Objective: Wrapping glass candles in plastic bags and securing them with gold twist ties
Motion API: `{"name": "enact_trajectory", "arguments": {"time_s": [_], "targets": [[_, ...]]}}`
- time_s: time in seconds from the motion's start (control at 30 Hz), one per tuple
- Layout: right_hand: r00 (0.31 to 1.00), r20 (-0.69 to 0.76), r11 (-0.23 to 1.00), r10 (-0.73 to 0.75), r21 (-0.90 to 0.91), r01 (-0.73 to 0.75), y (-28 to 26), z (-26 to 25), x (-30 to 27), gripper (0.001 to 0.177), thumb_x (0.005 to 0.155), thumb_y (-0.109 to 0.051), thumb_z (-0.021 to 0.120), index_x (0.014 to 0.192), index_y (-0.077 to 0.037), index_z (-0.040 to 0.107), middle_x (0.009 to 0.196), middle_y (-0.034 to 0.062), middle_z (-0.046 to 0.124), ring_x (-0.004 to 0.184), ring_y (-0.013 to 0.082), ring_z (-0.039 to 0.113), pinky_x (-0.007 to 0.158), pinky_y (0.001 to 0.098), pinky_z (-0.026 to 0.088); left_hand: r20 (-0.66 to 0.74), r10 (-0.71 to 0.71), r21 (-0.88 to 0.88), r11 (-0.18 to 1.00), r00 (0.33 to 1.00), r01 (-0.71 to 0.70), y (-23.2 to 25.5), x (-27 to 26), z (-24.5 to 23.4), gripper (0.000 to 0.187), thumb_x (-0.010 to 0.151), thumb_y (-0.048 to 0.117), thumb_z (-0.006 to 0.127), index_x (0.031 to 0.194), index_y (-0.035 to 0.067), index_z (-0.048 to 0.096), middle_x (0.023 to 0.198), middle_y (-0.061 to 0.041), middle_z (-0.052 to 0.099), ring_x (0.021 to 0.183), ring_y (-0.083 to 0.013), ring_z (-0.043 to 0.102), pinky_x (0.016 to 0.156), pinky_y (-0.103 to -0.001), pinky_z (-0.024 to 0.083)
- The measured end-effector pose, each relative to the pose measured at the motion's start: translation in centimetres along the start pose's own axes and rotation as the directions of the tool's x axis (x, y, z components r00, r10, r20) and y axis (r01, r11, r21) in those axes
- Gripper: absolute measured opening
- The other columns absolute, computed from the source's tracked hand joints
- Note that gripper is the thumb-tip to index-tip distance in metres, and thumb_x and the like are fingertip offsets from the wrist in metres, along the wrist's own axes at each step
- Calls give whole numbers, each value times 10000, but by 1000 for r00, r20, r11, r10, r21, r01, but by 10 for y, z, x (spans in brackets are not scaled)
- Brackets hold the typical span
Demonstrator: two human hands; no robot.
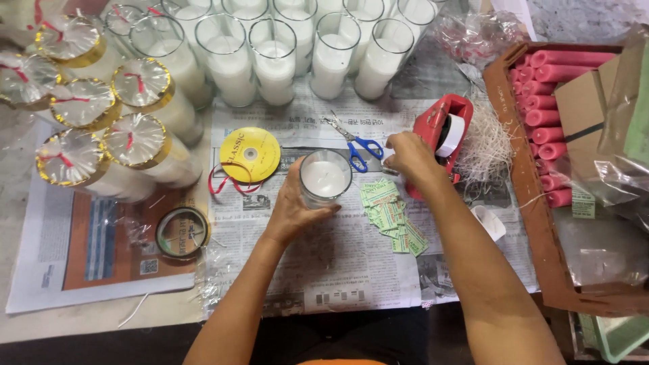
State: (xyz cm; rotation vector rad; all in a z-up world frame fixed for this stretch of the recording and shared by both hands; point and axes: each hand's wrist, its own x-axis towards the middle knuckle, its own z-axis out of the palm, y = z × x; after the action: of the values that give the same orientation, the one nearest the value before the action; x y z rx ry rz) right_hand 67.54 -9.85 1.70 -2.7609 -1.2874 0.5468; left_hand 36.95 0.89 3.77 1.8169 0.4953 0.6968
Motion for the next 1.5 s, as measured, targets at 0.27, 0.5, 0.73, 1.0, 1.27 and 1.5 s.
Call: {"name": "enact_trajectory", "arguments": {"time_s": [0.27, 0.5, 0.73, 1.0, 1.27, 1.5], "targets": [[886, -243, 811, -394, 361, 460, -47, -22, -167, 344, 865, -139, 751, 1196, -48, 726, 1075, 241, 747, 1065, 441, 680, 897, 505, 554, -11, 57, 185, 981, 998, -54, -5, -36, -9, 937, 769, 259, 865, 1536, 39, 374, 1449, -294, 521, 1344, -466, 511, 1156, -552, 406], [1000, -13, 745, -23, 666, 26, -12, 32, -254, 312, 826, -210, 775, 1122, -118, 799, 1105, 36, 828, 1030, 145, 769, 877, 294, 623, -66, 38, 391, 920, 997, -10, 0, -75, -56, 408, 906, -40, 623, 1307, 29, 593, 1250, -163, 652, 1116, -292, 652, 1036, -386, 518], [997, 42, 782, 64, 618, -76, -14, 42, -269, 308, 849, -229, 745, 1142, -151, 798, 1158, 6, 816, 1096, 130, 754, 872, 301, 596, -346, -293, 837, 332, 891, 434, -2, -123, -154, 474, 856, 42, 610, 1303, 188, 673, 1351, -94, 626, 1293, -327, 487, 1036, -566, 503], [978, -99, 807, -185, 553, 209, -52, 27, -261, 293, 859, -234, 752, 1141, -160, 770, 1129, -10, 797, 953, 152, 739, 775, 297, 574, -214, -139, 716, 651, 967, 252, 13, -145, -193, 214, 844, 107, 740, 1056, 123, 765, 1303, -96, 656, 1321, -379, 494, 1071, -529, 452], [886, -342, 469, -314, 755, 458, -126, -4, -248, 223, 964, -72, 596, 1128, -69, 746, 1200, 115, 758, 1175, 246, 704, 1035, 355, 541, 327, -147, -352, 898, 933, 265, 61, -125, -147, 268, 932, -2, 654, 1193, 5, 714, 1020, -109, 770, 953, -185, 720, 861, -295, 607], [845, -16, -52, -534, 999, -14, -134, 6, -223, 337, 979, -113, 554, 1237, 42, 706, 1136, 154, 746, 1048, 208, 686, 915, 444, 592, 407, 23, -605, 755, 913, 251, 43, -113, -104, 254, 929, -52, 638, 1164, -126, 700, 902, -223, 725, 905, -254, 686, 849, -422, 585]]}}
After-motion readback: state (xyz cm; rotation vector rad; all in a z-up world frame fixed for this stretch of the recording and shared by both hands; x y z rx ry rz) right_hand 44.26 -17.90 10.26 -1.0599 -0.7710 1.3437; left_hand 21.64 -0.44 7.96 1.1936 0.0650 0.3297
